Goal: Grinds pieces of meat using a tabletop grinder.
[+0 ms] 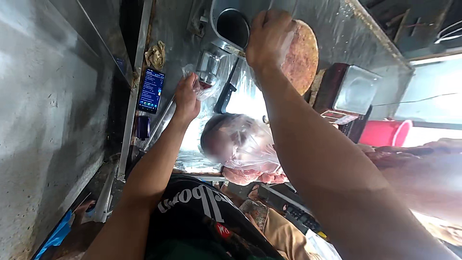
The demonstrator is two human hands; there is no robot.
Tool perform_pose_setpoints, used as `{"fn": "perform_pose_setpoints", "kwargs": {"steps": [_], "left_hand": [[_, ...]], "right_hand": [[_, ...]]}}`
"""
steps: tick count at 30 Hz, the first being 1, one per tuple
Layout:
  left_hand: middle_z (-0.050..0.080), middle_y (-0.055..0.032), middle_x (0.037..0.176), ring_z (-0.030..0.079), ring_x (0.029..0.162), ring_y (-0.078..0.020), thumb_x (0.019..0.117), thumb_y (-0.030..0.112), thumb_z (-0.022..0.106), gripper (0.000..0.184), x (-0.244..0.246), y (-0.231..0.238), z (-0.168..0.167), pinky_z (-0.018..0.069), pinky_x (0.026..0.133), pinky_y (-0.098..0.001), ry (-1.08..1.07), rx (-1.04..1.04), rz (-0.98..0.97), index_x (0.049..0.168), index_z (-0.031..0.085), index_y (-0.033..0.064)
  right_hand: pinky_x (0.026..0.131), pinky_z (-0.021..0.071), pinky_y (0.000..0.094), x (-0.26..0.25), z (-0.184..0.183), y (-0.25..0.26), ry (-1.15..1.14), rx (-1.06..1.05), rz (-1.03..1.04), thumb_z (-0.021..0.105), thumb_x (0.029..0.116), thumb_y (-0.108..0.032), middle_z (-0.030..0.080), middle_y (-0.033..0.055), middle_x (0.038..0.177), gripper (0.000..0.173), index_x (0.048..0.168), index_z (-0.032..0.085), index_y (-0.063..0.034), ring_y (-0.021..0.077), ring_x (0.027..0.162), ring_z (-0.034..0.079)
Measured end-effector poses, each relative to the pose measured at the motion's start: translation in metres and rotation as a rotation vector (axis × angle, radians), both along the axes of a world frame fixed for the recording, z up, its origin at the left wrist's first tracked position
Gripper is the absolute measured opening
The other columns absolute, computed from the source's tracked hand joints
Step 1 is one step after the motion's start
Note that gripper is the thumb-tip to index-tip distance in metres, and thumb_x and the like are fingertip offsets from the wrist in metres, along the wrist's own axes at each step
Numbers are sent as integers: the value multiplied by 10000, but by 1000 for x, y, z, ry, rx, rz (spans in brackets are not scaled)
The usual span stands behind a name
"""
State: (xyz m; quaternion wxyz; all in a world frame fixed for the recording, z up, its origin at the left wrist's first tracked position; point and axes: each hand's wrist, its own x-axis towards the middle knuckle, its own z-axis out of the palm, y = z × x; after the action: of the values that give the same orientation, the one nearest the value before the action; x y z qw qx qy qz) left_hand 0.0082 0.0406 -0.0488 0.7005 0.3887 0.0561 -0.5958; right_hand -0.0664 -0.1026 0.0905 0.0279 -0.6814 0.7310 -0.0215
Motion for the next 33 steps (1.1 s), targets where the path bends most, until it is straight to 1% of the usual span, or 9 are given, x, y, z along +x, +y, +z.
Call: {"fn": "perform_pose_setpoints", "kwargs": {"steps": [4,9,13,18,19,21,24,27,33], "left_hand": [[644,-138,1212,654,1120,-263,1089,205,478,339,-11,31,-21,561,973,-504,15,73,-14,1397,482,60],[655,-94,1077,669,1002,-210,1076,142,495,215,-15,29,2,583,917,-452,-98,-1,52,1254,544,32],[589,-30,843,592,740,-133,1046,149,546,161,-9,13,11,548,706,-337,-279,118,-10,1154,594,39],[645,-220,1296,704,1048,-276,1008,32,486,626,-11,8,34,609,891,-438,-343,-145,-44,1585,247,-11],[616,-232,1358,694,1103,-274,992,-6,487,658,-11,3,36,602,936,-426,-483,-159,-92,1588,212,-57],[639,-179,1369,691,1134,-207,984,17,520,542,-5,-9,41,583,962,-352,-1001,-32,-299,1510,431,-74],[658,-79,1281,576,1235,-284,964,233,582,419,-1,-29,40,480,982,-477,-1616,158,-617,1370,668,172],[650,-92,1225,540,1245,-349,981,302,551,340,-7,-41,13,486,966,-508,-1755,183,-680,1259,700,173],[681,-115,1122,626,1083,-334,927,218,607,275,-16,-46,-30,508,879,-479,-1815,149,-316,1158,720,121]], "right_hand": [[796,529,522,-2,-2,-2,-13,3,0,403,1005,-391,727,69,1000,394,959,719,-159,253,997,701],[776,531,499,-6,-6,-4,-8,-31,26,415,1008,-383,721,50,950,378,935,716,-166,233,955,704],[839,525,531,-1,1,0,19,14,49,384,1022,-382,721,113,1063,423,1009,713,-118,277,1046,693],[880,525,516,-2,-2,0,39,15,37,403,1016,-389,723,101,1090,414,1048,727,-133,261,1071,690],[882,523,510,-2,-3,0,44,8,37,405,1016,-385,724,97,1086,409,1047,727,-136,259,1071,690],[896,523,504,1,-3,-1,53,3,31,394,1018,-382,723,98,1115,417,1061,729,-138,261,1097,684],[878,522,500,1,-2,-2,47,-8,29,391,1010,-386,725,87,1084,420,1021,724,-131,248,1074,689],[858,522,479,2,-3,-1,45,-2,17,403,1011,-383,723,70,1047,400,998,720,-140,230,1042,691],[829,525,486,1,-4,-1,6,-40,16,432,1008,-368,719,69,982,371,950,721,-142,242,991,698]]}}
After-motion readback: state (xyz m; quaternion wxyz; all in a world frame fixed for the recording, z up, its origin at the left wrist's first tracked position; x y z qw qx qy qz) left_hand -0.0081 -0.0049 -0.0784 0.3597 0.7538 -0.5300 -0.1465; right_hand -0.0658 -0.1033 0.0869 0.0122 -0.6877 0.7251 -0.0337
